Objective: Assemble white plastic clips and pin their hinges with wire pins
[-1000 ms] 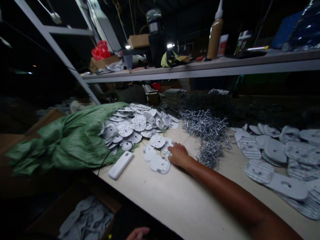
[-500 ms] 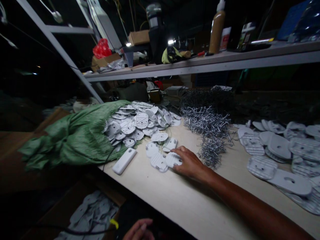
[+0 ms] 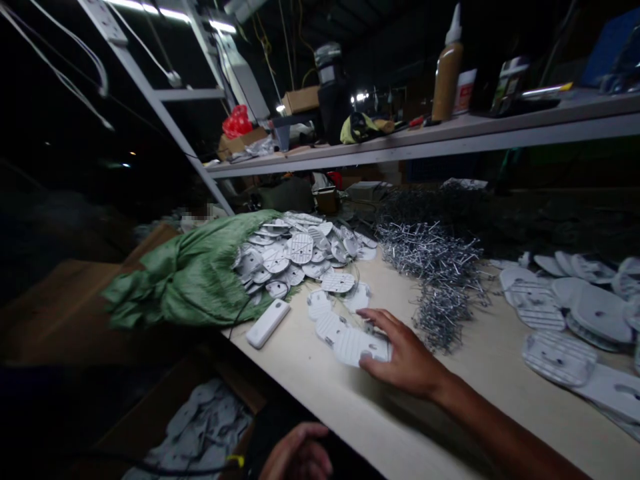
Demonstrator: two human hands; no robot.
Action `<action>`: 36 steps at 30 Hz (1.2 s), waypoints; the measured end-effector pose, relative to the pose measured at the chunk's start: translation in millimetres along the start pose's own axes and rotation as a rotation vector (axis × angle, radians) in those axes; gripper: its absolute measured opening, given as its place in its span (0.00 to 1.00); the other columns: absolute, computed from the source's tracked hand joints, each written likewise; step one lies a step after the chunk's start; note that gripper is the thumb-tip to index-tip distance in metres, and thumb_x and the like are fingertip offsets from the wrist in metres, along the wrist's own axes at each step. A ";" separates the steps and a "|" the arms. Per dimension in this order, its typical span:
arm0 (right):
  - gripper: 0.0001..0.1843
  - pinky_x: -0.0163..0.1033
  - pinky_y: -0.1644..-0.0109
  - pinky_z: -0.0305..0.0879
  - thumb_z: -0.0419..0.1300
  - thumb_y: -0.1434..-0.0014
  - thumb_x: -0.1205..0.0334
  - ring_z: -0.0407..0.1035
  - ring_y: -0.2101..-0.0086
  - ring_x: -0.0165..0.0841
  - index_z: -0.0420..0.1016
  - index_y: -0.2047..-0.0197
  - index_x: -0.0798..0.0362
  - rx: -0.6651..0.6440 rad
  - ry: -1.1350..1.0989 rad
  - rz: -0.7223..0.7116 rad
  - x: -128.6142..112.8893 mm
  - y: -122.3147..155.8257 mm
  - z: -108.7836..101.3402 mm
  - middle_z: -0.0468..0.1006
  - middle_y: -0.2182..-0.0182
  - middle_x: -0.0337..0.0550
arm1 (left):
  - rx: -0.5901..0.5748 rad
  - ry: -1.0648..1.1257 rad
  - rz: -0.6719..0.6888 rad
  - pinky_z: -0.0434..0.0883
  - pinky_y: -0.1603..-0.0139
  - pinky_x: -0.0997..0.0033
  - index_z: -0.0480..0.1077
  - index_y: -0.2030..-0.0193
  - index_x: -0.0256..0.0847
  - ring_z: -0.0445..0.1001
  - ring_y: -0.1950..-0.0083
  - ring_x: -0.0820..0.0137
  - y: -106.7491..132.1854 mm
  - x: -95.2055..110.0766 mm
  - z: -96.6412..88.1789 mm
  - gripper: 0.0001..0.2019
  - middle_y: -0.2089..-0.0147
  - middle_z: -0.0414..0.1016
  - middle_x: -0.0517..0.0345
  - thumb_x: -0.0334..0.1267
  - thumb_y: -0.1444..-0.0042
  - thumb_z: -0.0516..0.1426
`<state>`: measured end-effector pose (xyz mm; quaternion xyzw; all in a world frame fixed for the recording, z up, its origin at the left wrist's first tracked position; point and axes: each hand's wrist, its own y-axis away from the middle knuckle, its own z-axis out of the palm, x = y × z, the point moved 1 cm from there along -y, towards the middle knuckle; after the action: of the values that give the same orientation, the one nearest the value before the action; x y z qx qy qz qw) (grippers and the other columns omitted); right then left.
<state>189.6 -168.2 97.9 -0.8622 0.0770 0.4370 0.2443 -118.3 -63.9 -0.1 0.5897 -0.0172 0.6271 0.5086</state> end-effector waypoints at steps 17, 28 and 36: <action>0.46 0.51 0.33 0.76 0.75 0.41 0.60 0.75 0.36 0.49 0.66 0.24 0.34 -0.100 -0.031 -0.345 -59.3 45.3 -9.6 0.78 0.34 0.48 | -0.548 0.352 -0.047 0.84 0.68 0.61 0.73 0.32 0.31 0.87 0.58 0.53 -14.0 38.6 73.6 0.42 0.43 0.83 0.28 0.71 0.31 0.48; 0.55 0.50 0.25 0.64 0.72 0.40 0.69 0.63 0.28 0.46 0.51 0.17 0.47 -0.364 -0.232 -0.518 -50.6 51.3 -20.3 0.68 0.27 0.56 | -0.865 0.382 -0.367 0.83 0.69 0.55 0.67 0.27 0.29 0.87 0.55 0.37 -4.7 40.7 105.8 0.53 0.46 0.83 0.22 0.79 0.39 0.51; 0.54 0.61 0.22 0.61 0.79 0.43 0.56 0.62 0.27 0.52 0.60 0.19 0.41 -0.267 -0.209 -0.250 -21.0 49.9 -53.9 0.64 0.23 0.50 | -0.648 0.267 -0.034 0.82 0.50 0.53 0.73 0.32 0.36 0.86 0.48 0.44 9.1 53.2 111.9 0.41 0.42 0.84 0.35 0.57 0.47 0.71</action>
<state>198.2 -239.6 123.7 -0.8397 -0.1150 0.4968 0.1866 -32.1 -105.0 79.4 0.3105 -0.1390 0.6522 0.6774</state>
